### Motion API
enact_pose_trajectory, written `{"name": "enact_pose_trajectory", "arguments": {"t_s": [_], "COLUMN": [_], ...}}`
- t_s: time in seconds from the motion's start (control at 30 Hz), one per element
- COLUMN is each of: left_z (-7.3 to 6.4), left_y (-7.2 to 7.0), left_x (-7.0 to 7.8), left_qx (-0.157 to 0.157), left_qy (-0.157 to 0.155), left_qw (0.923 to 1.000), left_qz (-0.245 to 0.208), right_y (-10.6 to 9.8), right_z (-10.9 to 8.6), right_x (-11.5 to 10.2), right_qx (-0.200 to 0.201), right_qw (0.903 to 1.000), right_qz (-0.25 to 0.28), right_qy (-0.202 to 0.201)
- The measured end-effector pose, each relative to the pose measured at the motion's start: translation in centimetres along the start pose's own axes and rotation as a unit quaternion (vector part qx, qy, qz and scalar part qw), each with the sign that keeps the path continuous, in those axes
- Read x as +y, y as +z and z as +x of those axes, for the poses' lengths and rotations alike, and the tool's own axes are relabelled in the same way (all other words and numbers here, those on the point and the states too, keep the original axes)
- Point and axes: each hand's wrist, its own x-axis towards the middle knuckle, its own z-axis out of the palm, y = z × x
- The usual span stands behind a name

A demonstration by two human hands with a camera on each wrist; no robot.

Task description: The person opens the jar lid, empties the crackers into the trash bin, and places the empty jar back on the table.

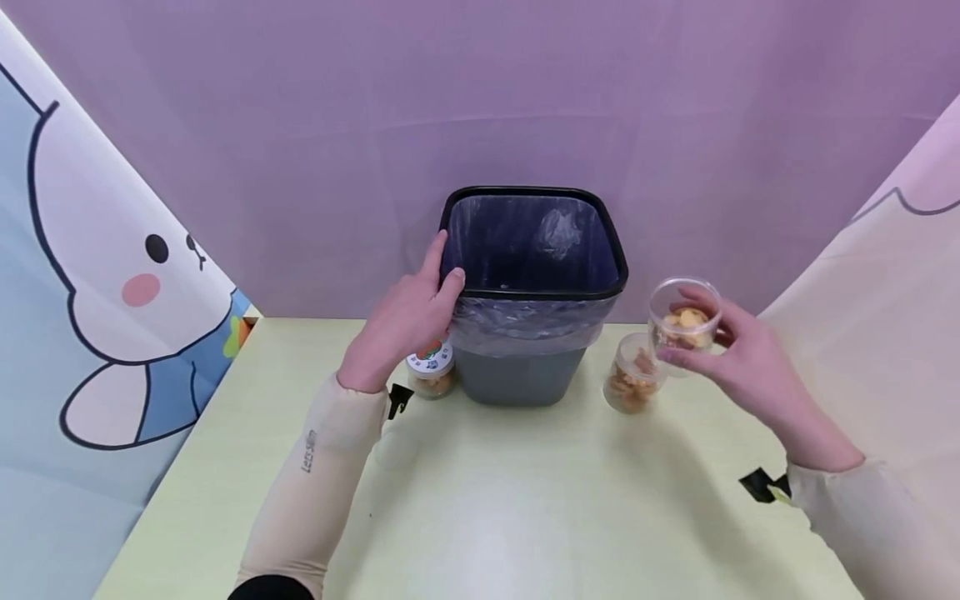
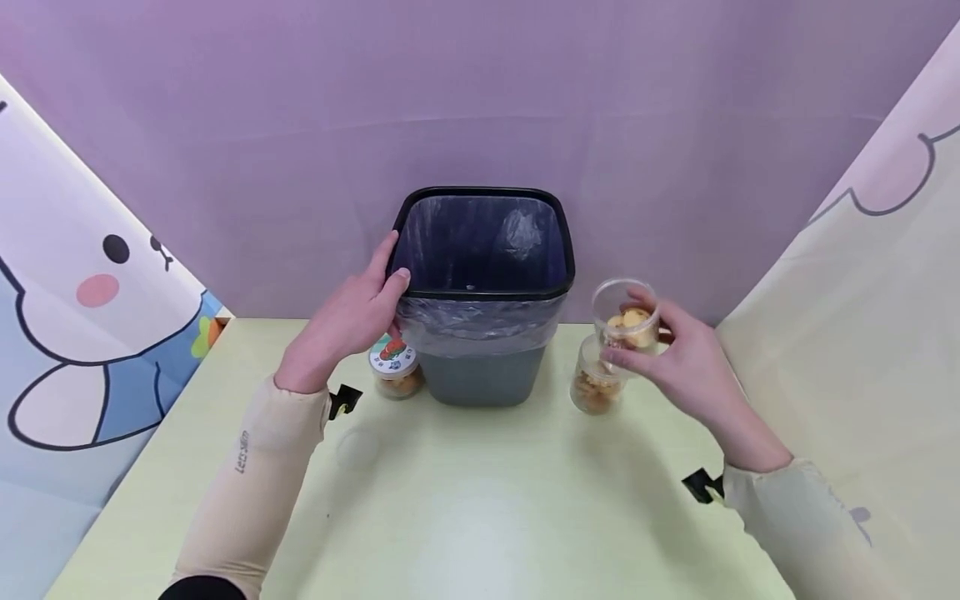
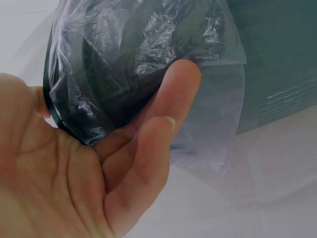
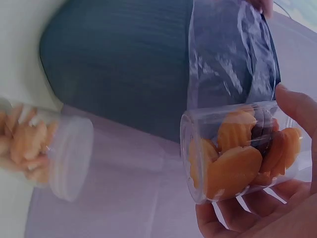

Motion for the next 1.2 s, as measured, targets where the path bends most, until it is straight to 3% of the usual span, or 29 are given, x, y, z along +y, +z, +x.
{"name": "enact_pose_trajectory", "arguments": {"t_s": [0.17, 0.5, 0.9, 1.2], "left_z": [0.0, 0.0, -0.2, 0.0], "left_y": [0.1, 0.1, 0.2, 0.2], "left_x": [0.1, 0.1, 0.1, 0.1], "left_qx": [0.004, 0.006, 0.015, 0.015], "left_qy": [-0.003, -0.001, -0.002, 0.001], "left_qw": [0.9999, 0.9999, 0.9998, 0.9997], "left_qz": [0.010, 0.008, 0.015, 0.019], "right_y": [-1.2, -3.1, -4.0, -3.8], "right_z": [2.0, 5.8, 9.0, 10.8], "right_x": [-0.8, -2.3, -5.2, -6.9], "right_qx": [0.004, 0.030, -0.004, -0.021], "right_qw": [0.9997, 0.9928, 0.9833, 0.9702], "right_qz": [-0.022, -0.109, -0.171, -0.207], "right_qy": [0.006, -0.038, -0.062, -0.124]}}
